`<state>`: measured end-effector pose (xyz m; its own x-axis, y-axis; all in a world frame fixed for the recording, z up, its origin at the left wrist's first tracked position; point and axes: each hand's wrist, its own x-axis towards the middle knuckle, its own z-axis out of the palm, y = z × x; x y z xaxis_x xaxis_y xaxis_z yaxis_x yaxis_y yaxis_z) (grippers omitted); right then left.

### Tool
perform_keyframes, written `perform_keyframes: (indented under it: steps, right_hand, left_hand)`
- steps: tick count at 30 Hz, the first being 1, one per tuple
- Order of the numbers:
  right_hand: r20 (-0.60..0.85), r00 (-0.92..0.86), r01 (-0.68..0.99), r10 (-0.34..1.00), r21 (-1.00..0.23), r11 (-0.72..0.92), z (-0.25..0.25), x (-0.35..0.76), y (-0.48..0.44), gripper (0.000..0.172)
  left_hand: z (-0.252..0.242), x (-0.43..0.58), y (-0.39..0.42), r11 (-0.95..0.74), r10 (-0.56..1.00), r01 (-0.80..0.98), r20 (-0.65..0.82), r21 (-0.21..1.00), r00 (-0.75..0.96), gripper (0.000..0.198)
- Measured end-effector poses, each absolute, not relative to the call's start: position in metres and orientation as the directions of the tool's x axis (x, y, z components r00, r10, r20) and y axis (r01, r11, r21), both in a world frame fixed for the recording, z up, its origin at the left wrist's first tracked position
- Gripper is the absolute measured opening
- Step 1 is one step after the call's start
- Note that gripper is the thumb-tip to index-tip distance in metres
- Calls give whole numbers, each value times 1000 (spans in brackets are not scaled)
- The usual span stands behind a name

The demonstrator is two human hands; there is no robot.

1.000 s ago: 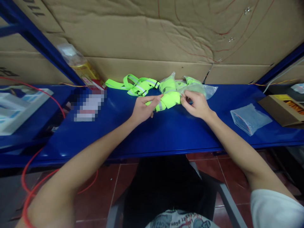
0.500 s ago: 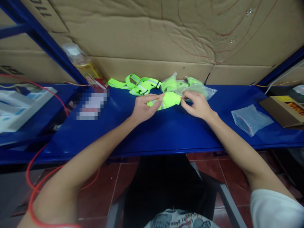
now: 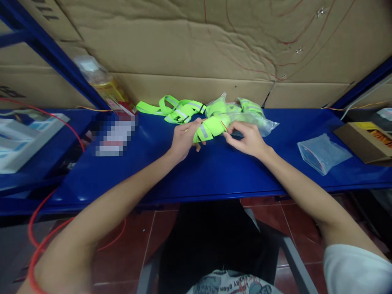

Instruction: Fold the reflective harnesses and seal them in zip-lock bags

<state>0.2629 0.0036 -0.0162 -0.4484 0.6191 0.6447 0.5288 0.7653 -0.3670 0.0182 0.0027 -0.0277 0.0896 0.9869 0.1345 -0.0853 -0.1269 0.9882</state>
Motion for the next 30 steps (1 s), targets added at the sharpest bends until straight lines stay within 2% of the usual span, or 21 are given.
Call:
perform_keyframes:
  steps: [2, 3, 8, 12, 14, 16, 19, 24, 30]
  right_hand:
    - [655, -424, 531, 626, -379, 757, -18, 262, 3, 12]
    - [651, -423, 522, 630, -394, 757, -19, 263, 3, 15]
    - [530, -498, 466, 686, -504, 728, -18, 272, 3, 47]
    - [506, -474, 509, 720, -510, 693, -13, 274, 3, 67]
    - [513, -452, 560, 730, -474, 680, -12, 275, 4, 66]
    - [560, -402, 635, 725, -400, 661, -11, 275, 5, 55]
    - [660, -317, 734, 681, -284, 617, -6, 279, 5, 44]
    - [738, -258, 808, 623, -188, 558, 6, 285, 0, 53]
    - [736, -299, 873, 608, -46, 485, -1, 284, 5, 60]
  left_hand:
    - [-28, 16, 4, -159, 982, -49, 163, 986, 99, 61]
    - [-29, 15, 5, -192, 976, -21, 194, 981, 101, 60]
    - [-28, 5, 5, -330, 944, 137, 322, 934, 80, 50]
    - [-20, 6, -5, -454, 890, 252, 450, 855, 77, 42]
    - [-16, 8, -9, -561, 825, 287, 555, 777, 108, 37]
    - [-14, 9, -13, -646, 758, 309, 636, 698, 146, 33]
    - [-13, 9, -18, -683, 715, 366, 682, 632, 156, 30]
    - [-11, 9, -25, -708, 651, 468, 745, 529, 143, 32]
    - [-22, 9, -13, -792, 506, 479, 847, 380, 165, 31]
